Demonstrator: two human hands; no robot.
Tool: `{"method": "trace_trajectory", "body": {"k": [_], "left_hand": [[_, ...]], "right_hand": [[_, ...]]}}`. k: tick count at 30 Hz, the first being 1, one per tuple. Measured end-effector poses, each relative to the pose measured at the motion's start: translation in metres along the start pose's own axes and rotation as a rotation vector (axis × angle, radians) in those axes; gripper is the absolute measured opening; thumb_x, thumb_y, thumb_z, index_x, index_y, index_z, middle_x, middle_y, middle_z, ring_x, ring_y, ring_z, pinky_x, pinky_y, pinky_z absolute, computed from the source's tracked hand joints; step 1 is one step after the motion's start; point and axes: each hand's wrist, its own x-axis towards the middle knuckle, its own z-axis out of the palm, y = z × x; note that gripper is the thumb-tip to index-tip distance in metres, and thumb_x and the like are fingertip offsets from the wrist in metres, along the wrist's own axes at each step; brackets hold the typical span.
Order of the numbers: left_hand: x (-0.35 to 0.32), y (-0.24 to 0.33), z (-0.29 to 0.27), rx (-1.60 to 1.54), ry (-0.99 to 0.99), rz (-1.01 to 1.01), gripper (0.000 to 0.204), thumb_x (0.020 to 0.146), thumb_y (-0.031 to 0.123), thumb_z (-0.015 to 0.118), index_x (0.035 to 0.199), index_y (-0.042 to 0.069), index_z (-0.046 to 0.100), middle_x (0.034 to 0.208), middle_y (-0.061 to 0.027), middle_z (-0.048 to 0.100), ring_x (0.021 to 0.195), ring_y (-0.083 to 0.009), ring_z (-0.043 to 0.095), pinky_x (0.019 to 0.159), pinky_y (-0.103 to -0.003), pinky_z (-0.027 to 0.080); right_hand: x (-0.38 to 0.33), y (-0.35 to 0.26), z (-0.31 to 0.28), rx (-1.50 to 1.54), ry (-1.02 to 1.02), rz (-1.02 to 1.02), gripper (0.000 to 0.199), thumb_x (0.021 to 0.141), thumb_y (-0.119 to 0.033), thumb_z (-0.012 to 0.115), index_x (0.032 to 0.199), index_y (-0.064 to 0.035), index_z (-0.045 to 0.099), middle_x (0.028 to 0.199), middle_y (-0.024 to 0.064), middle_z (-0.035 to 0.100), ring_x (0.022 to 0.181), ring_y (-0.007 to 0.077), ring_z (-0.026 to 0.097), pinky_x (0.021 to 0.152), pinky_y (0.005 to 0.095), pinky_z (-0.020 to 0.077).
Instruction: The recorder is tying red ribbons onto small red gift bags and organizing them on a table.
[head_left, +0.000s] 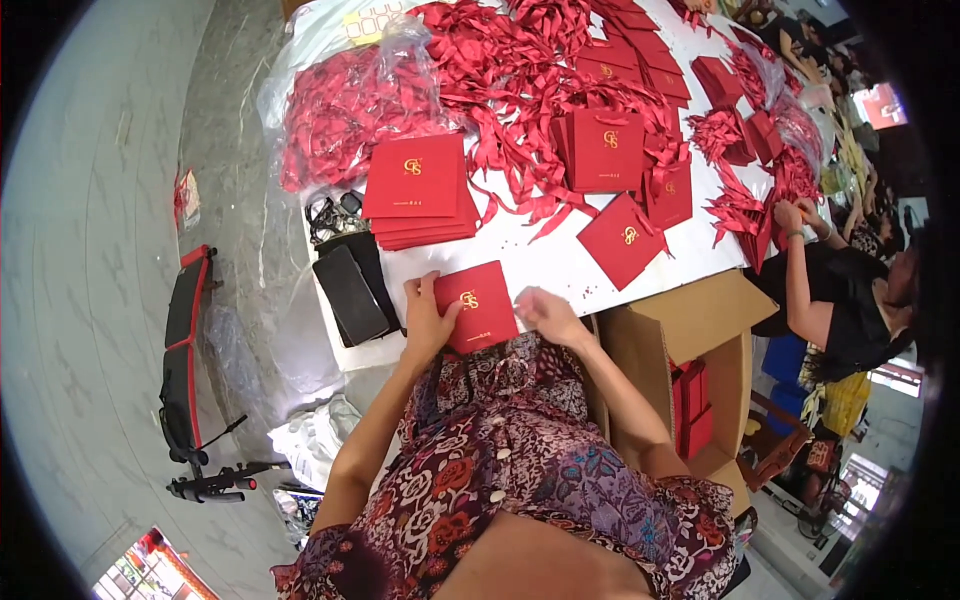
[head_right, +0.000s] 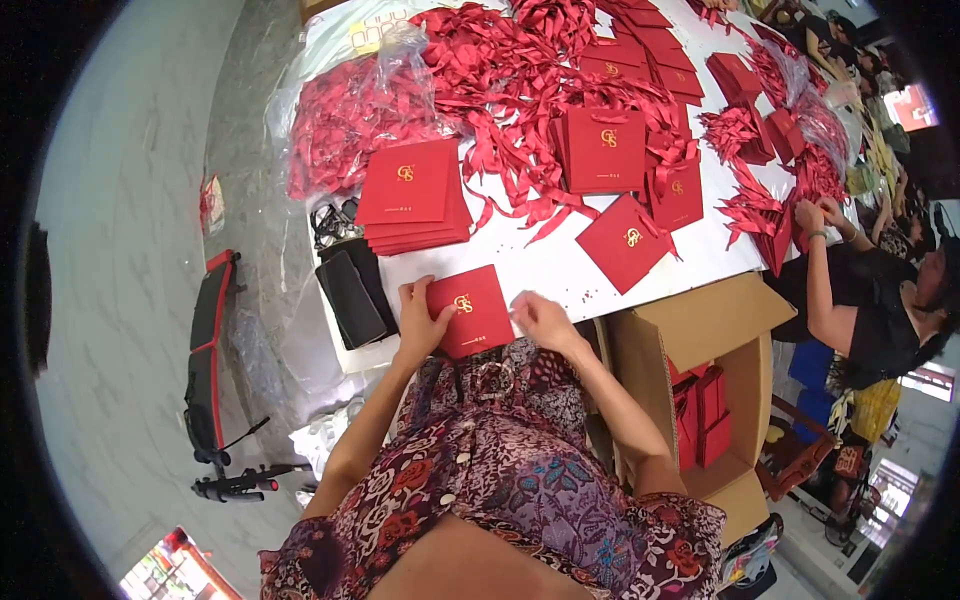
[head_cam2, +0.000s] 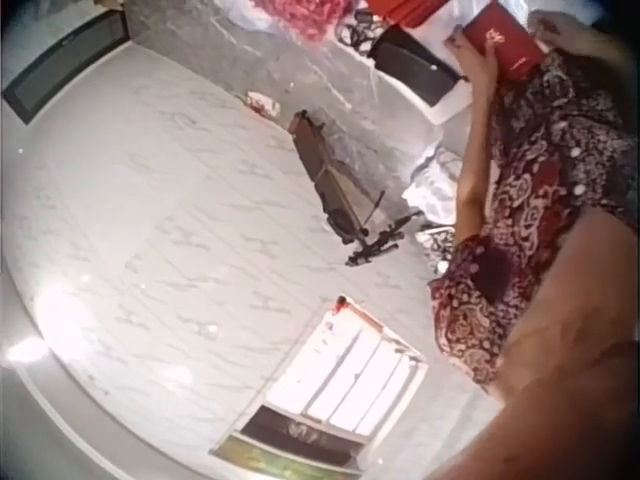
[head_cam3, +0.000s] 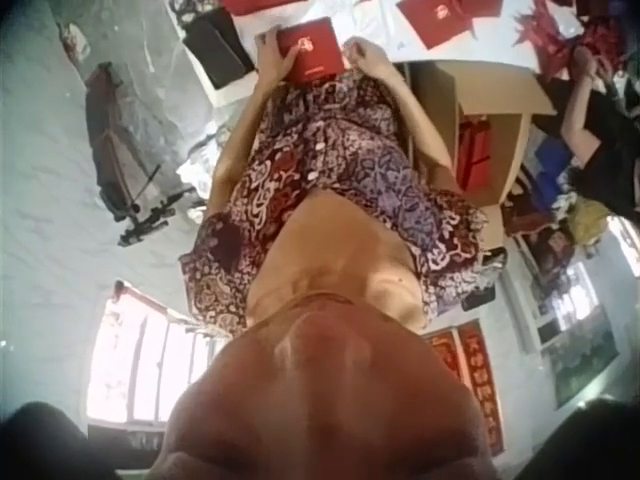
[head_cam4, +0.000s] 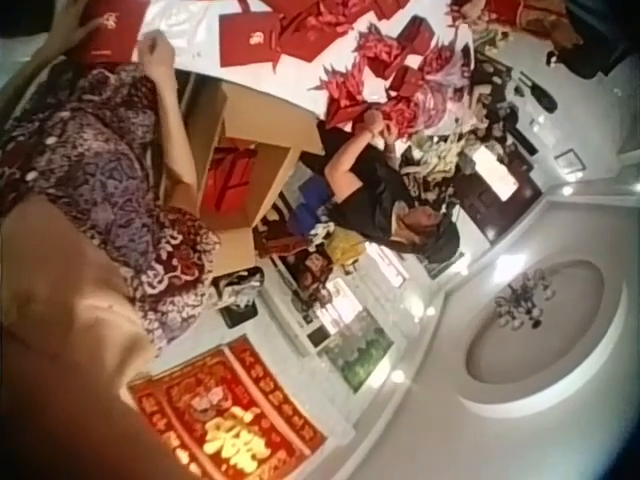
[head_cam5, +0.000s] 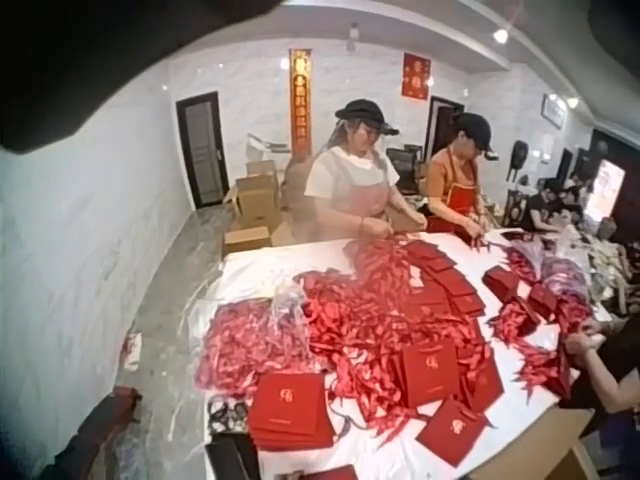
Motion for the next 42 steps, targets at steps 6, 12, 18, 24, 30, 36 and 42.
{"method": "trace_trajectory", "body": {"k": [6, 12, 18, 24, 30, 36, 42], "left_hand": [[0.000, -0.012, -0.003, 0.331, 0.129, 0.192, 0.064, 0.072, 0.022, 0.082, 0.127, 0.002, 0.055, 0.123, -0.0218, 0.050, 0.113, -0.0403, 0.049, 0.096, -0.047, 0.044], [0.010, 0.006, 0.006, 0.414, 0.121, 0.322, 0.065, 0.072, 0.028, 0.082, 0.128, 0.004, 0.058, 0.125, -0.0166, 0.052, 0.113, -0.0357, 0.047, 0.093, -0.046, 0.041], [0.016, -0.005, 0.018, 0.431, 0.055, 0.366, 0.067, 0.069, 0.027, 0.084, 0.127, 0.005, 0.060, 0.116, -0.0121, 0.055, 0.108, -0.0320, 0.049, 0.087, -0.044, 0.040], [0.015, 0.001, 0.025, 0.399, 0.201, 0.392, 0.059, 0.067, 0.026, 0.085, 0.118, 0.005, 0.065, 0.107, -0.0105, 0.055, 0.104, -0.0299, 0.049, 0.085, -0.042, 0.039], [0.016, 0.008, 0.019, 0.456, 0.165, 0.387, 0.058, 0.063, 0.026, 0.087, 0.113, 0.005, 0.066, 0.102, -0.0104, 0.055, 0.099, -0.0292, 0.049, 0.083, -0.042, 0.038], [0.016, 0.033, 0.010, 0.420, 0.106, 0.324, 0.052, 0.063, 0.022, 0.087, 0.108, 0.010, 0.064, 0.103, -0.0095, 0.057, 0.101, -0.0300, 0.050, 0.086, -0.042, 0.036], [0.016, 0.027, 0.011, 0.264, 0.076, 0.347, 0.039, 0.072, 0.012, 0.079, 0.106, 0.011, 0.060, 0.091, -0.0081, 0.067, 0.092, -0.0297, 0.062, 0.087, -0.042, 0.037]], "right_hand": [[0.053, -0.035, -0.045, -0.590, 0.519, -0.519, 0.025, 0.078, -0.003, 0.069, 0.101, -0.0113, 0.067, 0.096, 0.0132, 0.059, 0.093, 0.0335, 0.059, 0.077, 0.0447, 0.0486], [0.082, -0.016, -0.050, -0.744, 0.592, -0.582, 0.014, 0.075, -0.006, 0.073, 0.088, -0.0094, 0.069, 0.092, 0.0097, 0.060, 0.091, 0.0317, 0.057, 0.077, 0.0438, 0.0476], [0.026, -0.036, -0.044, -0.523, 0.520, -0.701, 0.006, 0.086, -0.005, 0.066, 0.092, -0.0032, 0.065, 0.088, 0.0116, 0.062, 0.086, 0.0313, 0.060, 0.078, 0.0389, 0.0478], [-0.059, -0.069, -0.038, 0.003, 0.498, -0.682, 0.012, 0.099, -0.003, 0.055, 0.104, 0.0008, 0.064, 0.091, 0.0070, 0.064, 0.083, 0.0143, 0.062, 0.072, 0.0255, 0.0484], [-0.047, -0.078, -0.018, 0.060, 0.278, -0.457, 0.014, 0.097, -0.009, 0.061, 0.106, 0.0001, 0.066, 0.084, 0.0022, 0.066, 0.074, 0.0077, 0.060, 0.066, 0.0236, 0.0483], [0.029, -0.040, 0.025, -0.254, 0.308, -0.615, 0.013, 0.092, -0.012, 0.065, 0.098, -0.0012, 0.065, 0.084, 0.0153, 0.068, 0.074, 0.0257, 0.067, 0.068, 0.0353, 0.0517], [0.036, -0.051, 0.031, -0.345, 0.356, -0.483, 0.016, 0.085, -0.015, 0.069, 0.093, -0.0021, 0.063, 0.081, 0.0166, 0.067, 0.070, 0.0339, 0.066, 0.064, 0.0410, 0.0509]]}}
